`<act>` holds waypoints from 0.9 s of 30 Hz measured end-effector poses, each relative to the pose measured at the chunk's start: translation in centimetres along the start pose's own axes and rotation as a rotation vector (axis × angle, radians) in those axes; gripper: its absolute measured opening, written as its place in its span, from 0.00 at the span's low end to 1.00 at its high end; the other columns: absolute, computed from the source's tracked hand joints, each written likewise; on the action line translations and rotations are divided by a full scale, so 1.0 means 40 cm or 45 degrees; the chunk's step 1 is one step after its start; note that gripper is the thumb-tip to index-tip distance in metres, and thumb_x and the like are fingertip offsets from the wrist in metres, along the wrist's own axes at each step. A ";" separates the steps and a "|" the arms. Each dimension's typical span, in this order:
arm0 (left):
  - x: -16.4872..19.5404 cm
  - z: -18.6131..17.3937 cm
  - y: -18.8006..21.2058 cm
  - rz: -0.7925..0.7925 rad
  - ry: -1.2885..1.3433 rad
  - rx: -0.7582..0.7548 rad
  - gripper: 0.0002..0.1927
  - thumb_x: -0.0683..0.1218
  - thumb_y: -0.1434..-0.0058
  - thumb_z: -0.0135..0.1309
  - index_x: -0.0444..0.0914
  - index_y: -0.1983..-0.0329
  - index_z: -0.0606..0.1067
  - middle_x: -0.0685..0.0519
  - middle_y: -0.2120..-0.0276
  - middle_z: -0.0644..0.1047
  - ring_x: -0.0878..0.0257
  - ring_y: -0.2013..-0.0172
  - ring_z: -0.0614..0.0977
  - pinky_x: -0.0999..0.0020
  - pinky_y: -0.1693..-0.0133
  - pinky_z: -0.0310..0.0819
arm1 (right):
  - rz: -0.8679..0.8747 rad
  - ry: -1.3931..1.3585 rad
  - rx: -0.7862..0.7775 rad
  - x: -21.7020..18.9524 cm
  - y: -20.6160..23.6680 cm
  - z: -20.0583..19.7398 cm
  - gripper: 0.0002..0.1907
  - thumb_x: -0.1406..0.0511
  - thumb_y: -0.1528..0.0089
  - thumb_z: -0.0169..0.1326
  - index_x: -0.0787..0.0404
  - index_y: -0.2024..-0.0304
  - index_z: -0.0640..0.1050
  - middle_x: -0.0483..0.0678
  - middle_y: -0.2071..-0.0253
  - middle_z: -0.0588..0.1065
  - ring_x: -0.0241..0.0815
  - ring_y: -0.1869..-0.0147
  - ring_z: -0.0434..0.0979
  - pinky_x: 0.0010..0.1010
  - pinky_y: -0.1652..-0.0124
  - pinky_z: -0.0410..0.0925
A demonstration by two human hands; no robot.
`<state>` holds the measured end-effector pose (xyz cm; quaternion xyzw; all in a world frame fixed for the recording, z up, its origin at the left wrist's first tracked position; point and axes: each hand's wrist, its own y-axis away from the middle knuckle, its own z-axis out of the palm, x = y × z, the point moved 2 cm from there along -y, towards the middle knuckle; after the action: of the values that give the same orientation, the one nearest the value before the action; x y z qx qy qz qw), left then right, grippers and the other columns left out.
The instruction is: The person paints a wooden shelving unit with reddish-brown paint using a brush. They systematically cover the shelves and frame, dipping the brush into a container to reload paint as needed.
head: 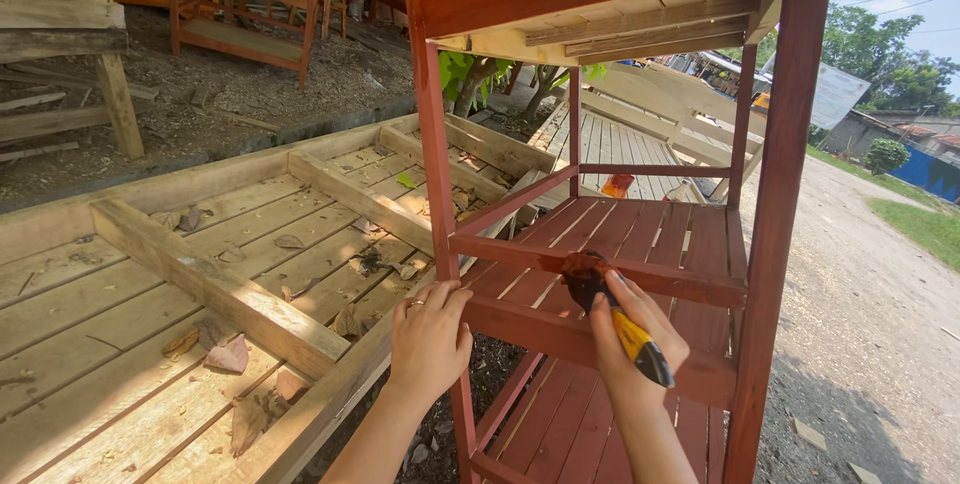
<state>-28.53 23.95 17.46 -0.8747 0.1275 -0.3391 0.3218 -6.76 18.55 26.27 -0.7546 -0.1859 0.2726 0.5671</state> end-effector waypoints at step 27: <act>-0.181 0.038 -0.033 -0.196 0.075 0.077 0.30 0.33 0.50 0.52 0.31 0.40 0.71 0.38 0.43 0.71 0.43 0.42 0.74 0.41 0.38 0.59 | -0.363 0.169 -0.178 -0.072 0.067 0.466 0.17 0.68 0.44 0.65 0.59 0.51 0.83 0.58 0.51 0.81 0.55 0.55 0.84 0.38 0.54 0.76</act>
<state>-32.86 28.88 13.76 -0.8614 0.0590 -0.3922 0.3172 -20.72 30.15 20.42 -0.7746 -0.2720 0.1253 0.5571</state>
